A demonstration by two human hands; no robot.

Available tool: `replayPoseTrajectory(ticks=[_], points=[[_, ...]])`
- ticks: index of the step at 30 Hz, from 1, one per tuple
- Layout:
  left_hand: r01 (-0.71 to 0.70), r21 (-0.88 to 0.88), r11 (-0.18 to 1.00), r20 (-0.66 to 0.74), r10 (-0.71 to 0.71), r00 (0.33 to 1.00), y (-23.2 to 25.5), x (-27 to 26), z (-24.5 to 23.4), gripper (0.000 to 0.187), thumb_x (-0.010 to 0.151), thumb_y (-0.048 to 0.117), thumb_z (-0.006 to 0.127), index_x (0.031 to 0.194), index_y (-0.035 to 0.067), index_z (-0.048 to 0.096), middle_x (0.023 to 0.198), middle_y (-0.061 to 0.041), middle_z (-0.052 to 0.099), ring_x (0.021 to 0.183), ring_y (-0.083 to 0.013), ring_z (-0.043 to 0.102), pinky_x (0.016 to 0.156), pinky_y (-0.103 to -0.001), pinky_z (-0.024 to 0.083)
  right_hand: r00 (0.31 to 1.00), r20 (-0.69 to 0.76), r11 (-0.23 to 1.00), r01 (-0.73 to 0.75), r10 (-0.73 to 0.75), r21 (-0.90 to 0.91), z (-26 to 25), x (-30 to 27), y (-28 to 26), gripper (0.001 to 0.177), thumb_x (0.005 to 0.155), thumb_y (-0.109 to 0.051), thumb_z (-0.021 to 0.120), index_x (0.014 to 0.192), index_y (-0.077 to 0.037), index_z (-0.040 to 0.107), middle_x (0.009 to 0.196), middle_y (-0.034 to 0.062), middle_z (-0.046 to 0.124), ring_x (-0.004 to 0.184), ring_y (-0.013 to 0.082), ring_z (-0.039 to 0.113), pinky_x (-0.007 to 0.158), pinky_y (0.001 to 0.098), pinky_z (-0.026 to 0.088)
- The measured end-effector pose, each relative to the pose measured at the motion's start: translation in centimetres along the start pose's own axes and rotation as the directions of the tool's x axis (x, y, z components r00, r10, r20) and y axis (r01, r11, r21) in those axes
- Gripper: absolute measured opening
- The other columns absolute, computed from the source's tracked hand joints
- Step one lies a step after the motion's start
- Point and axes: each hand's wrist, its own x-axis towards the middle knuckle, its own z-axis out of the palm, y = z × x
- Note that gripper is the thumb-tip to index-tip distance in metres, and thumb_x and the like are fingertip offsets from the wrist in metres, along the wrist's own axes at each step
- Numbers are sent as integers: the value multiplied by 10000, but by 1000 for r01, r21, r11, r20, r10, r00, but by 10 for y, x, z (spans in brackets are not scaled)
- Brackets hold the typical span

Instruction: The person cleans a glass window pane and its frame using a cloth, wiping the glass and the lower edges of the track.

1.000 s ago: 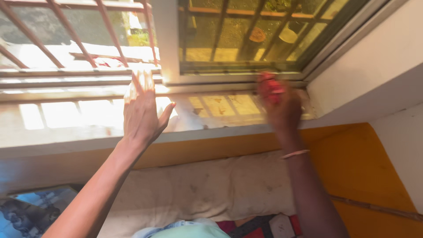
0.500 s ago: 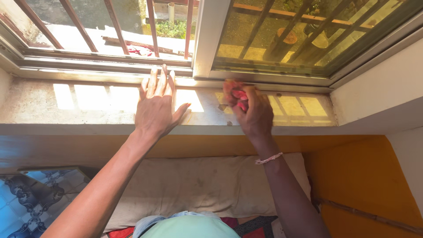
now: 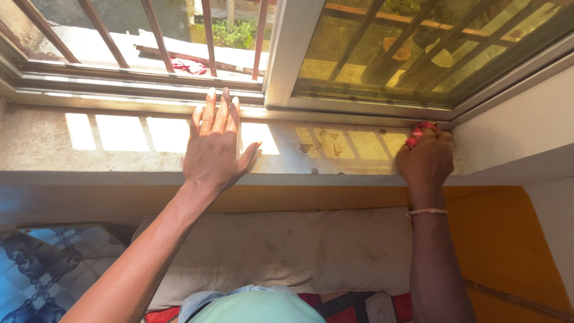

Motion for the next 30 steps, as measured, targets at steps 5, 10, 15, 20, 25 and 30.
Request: replayPoseTrajectory(ticks=[5, 10, 15, 20, 25, 30], points=[[-13, 13, 1000, -36, 14, 999, 1, -1, 0, 829, 963, 551, 552, 1469, -100, 477, 1604, -263, 389, 1497, -418, 330, 1181, -523, 248, 983, 29, 965, 173, -182, 197, -7, -27, -83, 453, 837, -181, 711, 1211, 45, 591, 1272, 294, 536, 956, 449, 676, 786, 538, 573], [-20, -98, 995, -79, 13, 997, -2, -5, 4, 751, 1009, 488, 539, 1469, -104, 486, 1594, -279, 402, 1498, -442, 323, 1185, -559, 251, 930, 89, 789, 250, -358, 561, -47, -75, -201, 192, 904, -135, 663, 1060, -26, 641, 1151, 206, 603, 928, 405, 687, 790, 522, 561], [-17, -255, 967, -173, -29, 984, -12, -13, 6, 639, 1053, 352, 540, 1487, -113, 475, 1600, -297, 404, 1545, -452, 277, 1208, -596, 233, 892, 145, 742, 256, -428, 619, -75, -85, -239, 282, 868, -154, 692, 1113, -19, 659, 1143, 165, 641, 981, 408, 676, 852, 500, 536], [32, -265, 964, -282, -109, 953, -46, -28, 2, 612, 1069, 271, 567, 1533, -111, 454, 1620, -308, 398, 1561, -464, 249, 1247, -599, 229, 921, -179, 725, 383, -345, 572, -58, -44, -130, 343, 924, -182, 694, 1248, -74, 665, 1218, 142, 679, 1127, 312, 708, 998, 414, 567], [155, -218, 964, -305, -218, 927, -86, -49, -11, 547, 1055, 227, 596, 1483, -99, 500, 1595, -314, 434, 1548, -475, 263, 1200, -596, 261, 991, -90, 968, 120, -102, 222, -35, -35, -91, 407, 843, -256, 748, 1180, -47, 660, 1137, 199, 651, 1051, 427, 625, 844, 542, 530], [156, -245, 957, -334, -235, 913, -84, -47, -2, 456, 1035, 160, 579, 1427, -71, 546, 1567, -266, 489, 1557, -444, 301, 1220, -561, 295, 961, -24, 917, 270, -275, 293, -41, -66, -165, 432, 850, -246, 738, 1185, 5, 630, 1127, 242, 590, 1045, 436, 613, 830, 557, 535]])
